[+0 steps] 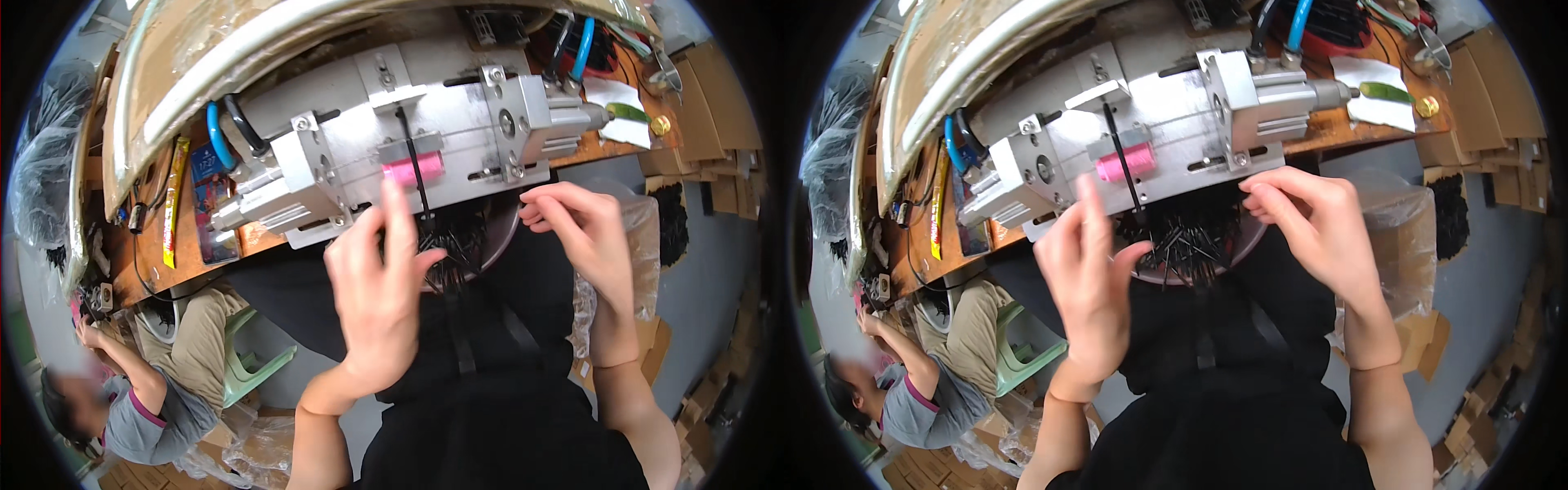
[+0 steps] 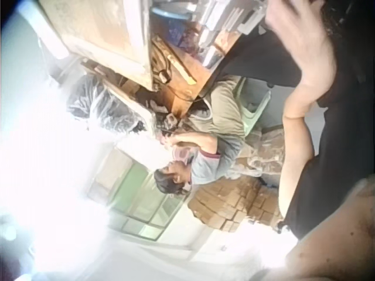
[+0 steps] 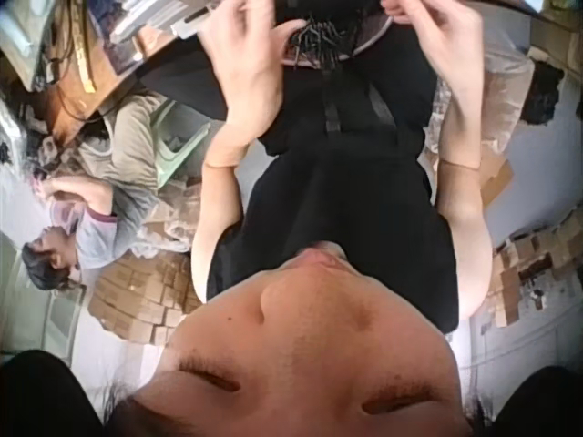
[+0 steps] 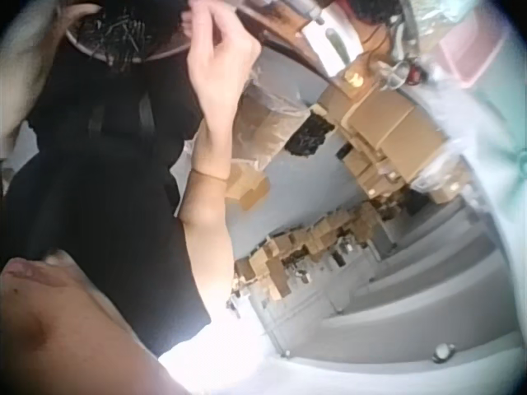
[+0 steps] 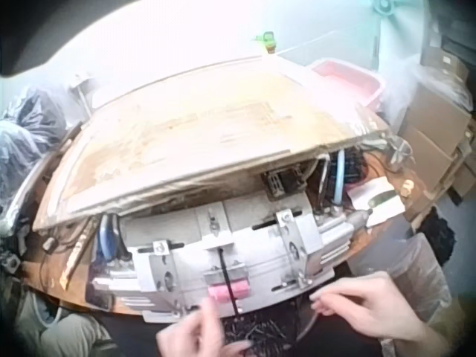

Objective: The person repeatedly picks up black plastic components from a pile on a wooden board and inserts them into a metal jig. They manipulate the parts with their hands, aligning them into the machine's slots, and then remove them to place them back on the board. The process is repetitive and involves handling the components one by one.

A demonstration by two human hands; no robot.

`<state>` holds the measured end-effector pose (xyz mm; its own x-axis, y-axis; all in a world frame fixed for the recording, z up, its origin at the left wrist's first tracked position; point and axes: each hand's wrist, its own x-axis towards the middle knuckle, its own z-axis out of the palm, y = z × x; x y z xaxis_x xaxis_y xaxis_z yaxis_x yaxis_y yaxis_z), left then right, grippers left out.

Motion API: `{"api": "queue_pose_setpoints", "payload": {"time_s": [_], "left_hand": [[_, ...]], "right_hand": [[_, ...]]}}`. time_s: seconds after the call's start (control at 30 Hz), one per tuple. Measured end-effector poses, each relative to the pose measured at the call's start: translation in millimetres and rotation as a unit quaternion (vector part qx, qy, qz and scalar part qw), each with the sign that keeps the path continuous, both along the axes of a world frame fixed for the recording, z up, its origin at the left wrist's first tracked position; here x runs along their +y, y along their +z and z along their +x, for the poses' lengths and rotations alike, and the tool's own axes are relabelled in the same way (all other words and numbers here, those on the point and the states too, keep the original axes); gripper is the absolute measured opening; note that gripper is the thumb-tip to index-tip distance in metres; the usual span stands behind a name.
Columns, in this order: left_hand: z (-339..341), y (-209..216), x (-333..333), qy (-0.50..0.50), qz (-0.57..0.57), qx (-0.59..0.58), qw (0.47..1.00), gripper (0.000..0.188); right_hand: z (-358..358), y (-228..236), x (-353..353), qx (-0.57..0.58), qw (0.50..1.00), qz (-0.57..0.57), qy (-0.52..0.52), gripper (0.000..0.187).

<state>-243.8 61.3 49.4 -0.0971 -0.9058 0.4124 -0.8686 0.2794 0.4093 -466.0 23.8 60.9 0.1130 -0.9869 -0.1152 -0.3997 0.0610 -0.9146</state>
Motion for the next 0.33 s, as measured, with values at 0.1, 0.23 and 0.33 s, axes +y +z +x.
{"api": "queue_pose_setpoints", "payload": {"time_s": [0.1, 0.23, 0.33], "left_hand": [[26, -18, 35, 0.034, 0.090, 0.076, 0.992, 0.054], [52, -99, 51, 0.074, 0.169, 0.090, 0.979, 0.041], [46, -116, 54, 0.071, 0.167, 0.084, 0.980, 0.042]], "right_hand": [[-36, -78, 0, 0.183, 0.981, 0.062, -0.013, 0.017], [-54, -200, -22, 0.232, 0.961, -0.127, -0.079, 0.037], [-51, -240, -39, 0.255, 0.950, -0.157, -0.092, 0.049]]}}
